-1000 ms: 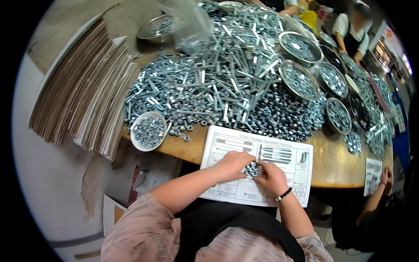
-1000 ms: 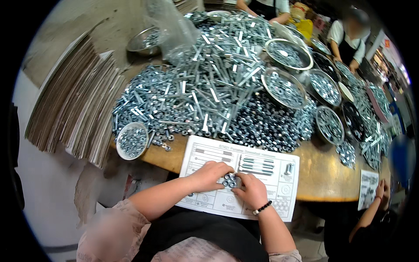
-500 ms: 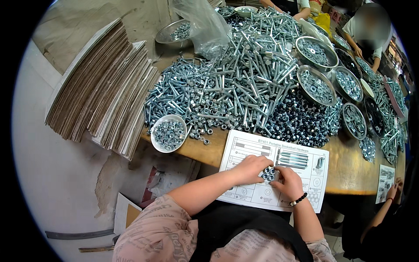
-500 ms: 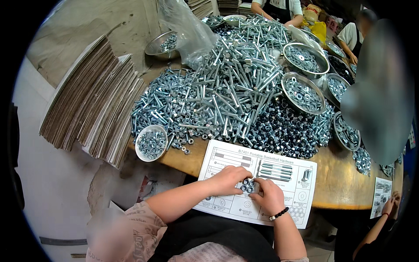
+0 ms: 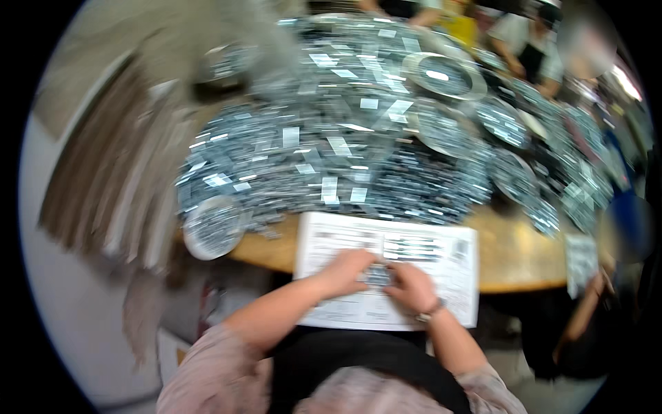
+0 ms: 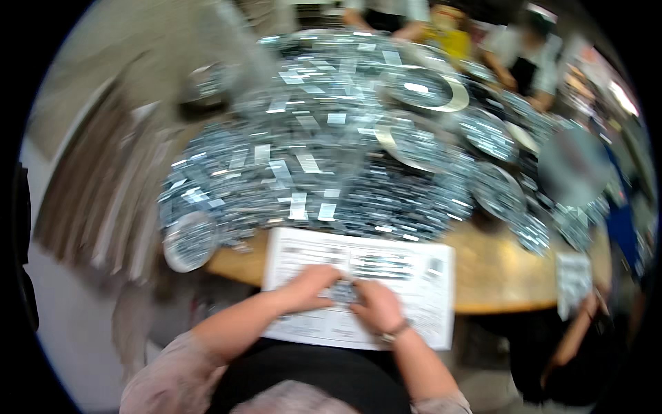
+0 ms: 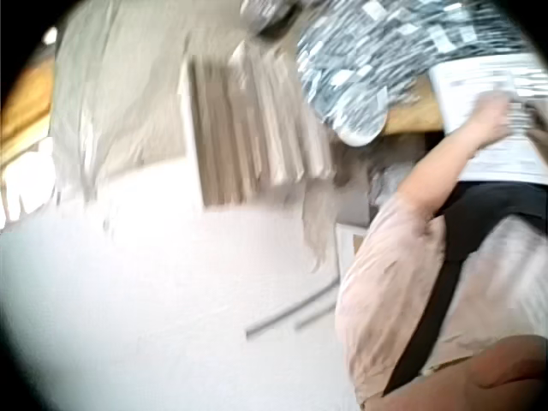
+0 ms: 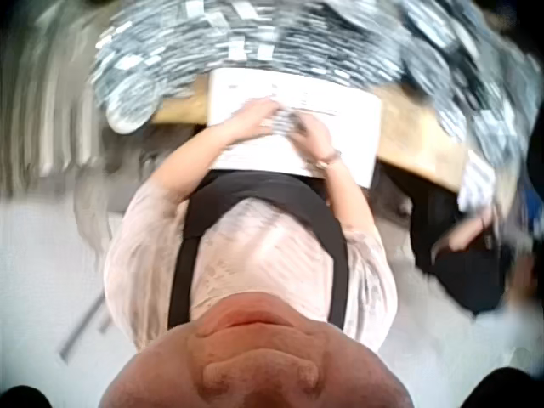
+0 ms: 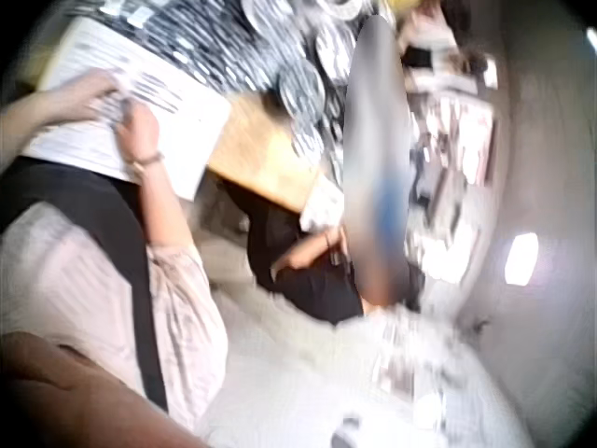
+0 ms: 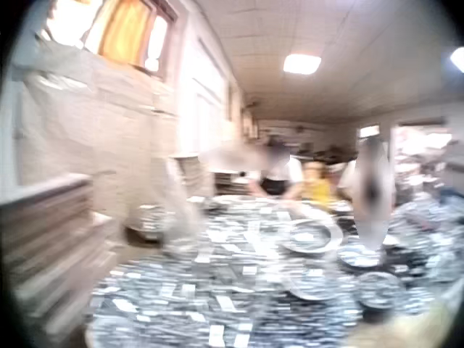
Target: The person sorts metal fasteners from a large pile on a table and places them onto a printed layout sheet. They pick bolts, nuts, and washers from the bulk pile and arrange them in designated spots on the sheet, occasionally adjusting the sheet or reaching into bowls of sorted parts.
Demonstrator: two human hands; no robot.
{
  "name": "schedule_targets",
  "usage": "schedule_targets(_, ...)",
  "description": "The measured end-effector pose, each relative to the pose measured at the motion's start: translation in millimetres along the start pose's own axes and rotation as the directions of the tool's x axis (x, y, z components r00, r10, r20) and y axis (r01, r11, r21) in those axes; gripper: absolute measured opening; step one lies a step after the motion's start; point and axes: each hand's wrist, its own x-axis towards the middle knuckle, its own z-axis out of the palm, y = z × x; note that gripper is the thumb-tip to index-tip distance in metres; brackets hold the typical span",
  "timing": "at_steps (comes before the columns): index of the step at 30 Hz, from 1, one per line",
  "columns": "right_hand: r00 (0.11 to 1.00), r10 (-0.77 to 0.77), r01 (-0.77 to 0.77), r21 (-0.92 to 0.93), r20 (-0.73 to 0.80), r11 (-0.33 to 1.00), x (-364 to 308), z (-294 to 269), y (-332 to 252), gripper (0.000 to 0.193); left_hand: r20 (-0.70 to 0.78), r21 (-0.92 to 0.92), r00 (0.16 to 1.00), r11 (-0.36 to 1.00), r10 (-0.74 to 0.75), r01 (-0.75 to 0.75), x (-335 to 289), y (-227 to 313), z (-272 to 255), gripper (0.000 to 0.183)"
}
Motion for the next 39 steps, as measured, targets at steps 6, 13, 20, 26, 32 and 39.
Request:
schedule_targets(6, 0.988, -0.157, 0.157, 0.062, -0.004, 0.986, 8.5, 9.2, 11.6, 0.041, -0.071, -0.033, 0.987, 0.989, -0.145, 0.143, -2.6, 16.8, -5.1, 0.05)
schedule_targets(13, 0.991, -0.117, 0.126, 0.151, -0.068, 0.98, -0.1, 9.2, 17.0, 0.039, -0.04, -0.006, 0.983, 0.984, -0.179, 0.178, 5.8, 21.0, 3.2, 0.052)
schedule_targets(20, 0.985, -0.159, 0.166, 0.116, -0.072, 0.979, 1.5, 14.8, 20.2, 0.038, -0.02, -0.021, 0.982, 0.982, -0.19, 0.19, 2.9, 11.7, 5.8, 0.056)
schedule_targets(26, 0.972, -0.207, 0.223, 0.159, -0.111, 0.962, 3.2, 18.2, 23.6, 0.037, -0.006, 0.015, 0.983, 0.983, -0.183, 0.183, 3.8, 15.7, 3.6, 0.054)
schedule_targets(32, 0.972, -0.207, 0.224, 0.178, -0.113, 0.958, 5.3, 22.0, 25.7, 0.038, 0.109, 0.085, 0.961, 0.965, -0.255, 0.246, 9.4, 25.8, -0.2, 0.05)
schedule_targets(39, 0.965, -0.228, 0.249, 0.189, -0.128, 0.95, 8.3, 27.3, 29.3, 0.038, 0.077, 0.076, 0.97, 0.972, -0.23, 0.224, 7.3, 16.6, 5.6, 0.05)
